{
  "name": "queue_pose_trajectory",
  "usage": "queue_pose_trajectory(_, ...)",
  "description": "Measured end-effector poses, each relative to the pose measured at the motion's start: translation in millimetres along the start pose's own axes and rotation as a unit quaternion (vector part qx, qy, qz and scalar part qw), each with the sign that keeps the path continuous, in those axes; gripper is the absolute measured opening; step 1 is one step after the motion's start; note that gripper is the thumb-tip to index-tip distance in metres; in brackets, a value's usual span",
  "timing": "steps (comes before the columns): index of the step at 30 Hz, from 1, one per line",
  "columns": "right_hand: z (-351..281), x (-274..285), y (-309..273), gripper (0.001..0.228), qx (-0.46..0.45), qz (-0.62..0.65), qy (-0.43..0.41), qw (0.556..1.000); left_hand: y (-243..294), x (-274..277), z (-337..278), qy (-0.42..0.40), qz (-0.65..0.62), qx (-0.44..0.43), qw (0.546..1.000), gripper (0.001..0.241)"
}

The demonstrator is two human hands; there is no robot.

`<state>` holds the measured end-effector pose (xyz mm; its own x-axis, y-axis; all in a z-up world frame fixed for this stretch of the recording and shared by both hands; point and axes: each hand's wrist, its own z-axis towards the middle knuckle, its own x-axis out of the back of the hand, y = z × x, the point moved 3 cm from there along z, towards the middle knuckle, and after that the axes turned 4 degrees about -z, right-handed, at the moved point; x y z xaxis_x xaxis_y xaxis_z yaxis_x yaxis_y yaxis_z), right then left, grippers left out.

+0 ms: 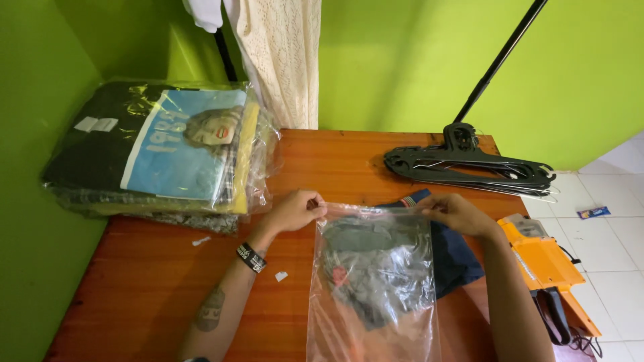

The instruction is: The person unpacks a dark blue shirt from a plastic bag on a wooden table. They unfold the shirt, smooth it out, and then place a hanger inside it. The person also handles a yellow handheld device and a stack of hangers during the process.

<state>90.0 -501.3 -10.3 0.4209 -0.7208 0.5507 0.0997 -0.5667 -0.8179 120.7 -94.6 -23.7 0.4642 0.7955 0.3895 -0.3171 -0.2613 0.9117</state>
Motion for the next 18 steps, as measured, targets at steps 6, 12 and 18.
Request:
queue_pose_trajectory(6, 2.5, -4.4, -0.6, 0.025, -0.021, -0.083, 0.012, 0.996, -9.3, -3.2, 3.4, -0.03, -0.029, -0.007, 0.999, 0.014)
queue_pose_trajectory(12, 2.4, -12.3, -3.3, 0.024, -0.033, -0.142, -0.007, 0.989, -24.3, -4.8, 8.3, -0.036, -0.128, 0.039, 0.99, 0.012)
queue_pose_trajectory(18, -4.3, -13.5, -29.2, 0.022, 0.035, -0.166, 0.007, 0.986, 13.6, -12.5, 8.5, -0.039, -0.052, 0.018, 0.998, 0.018)
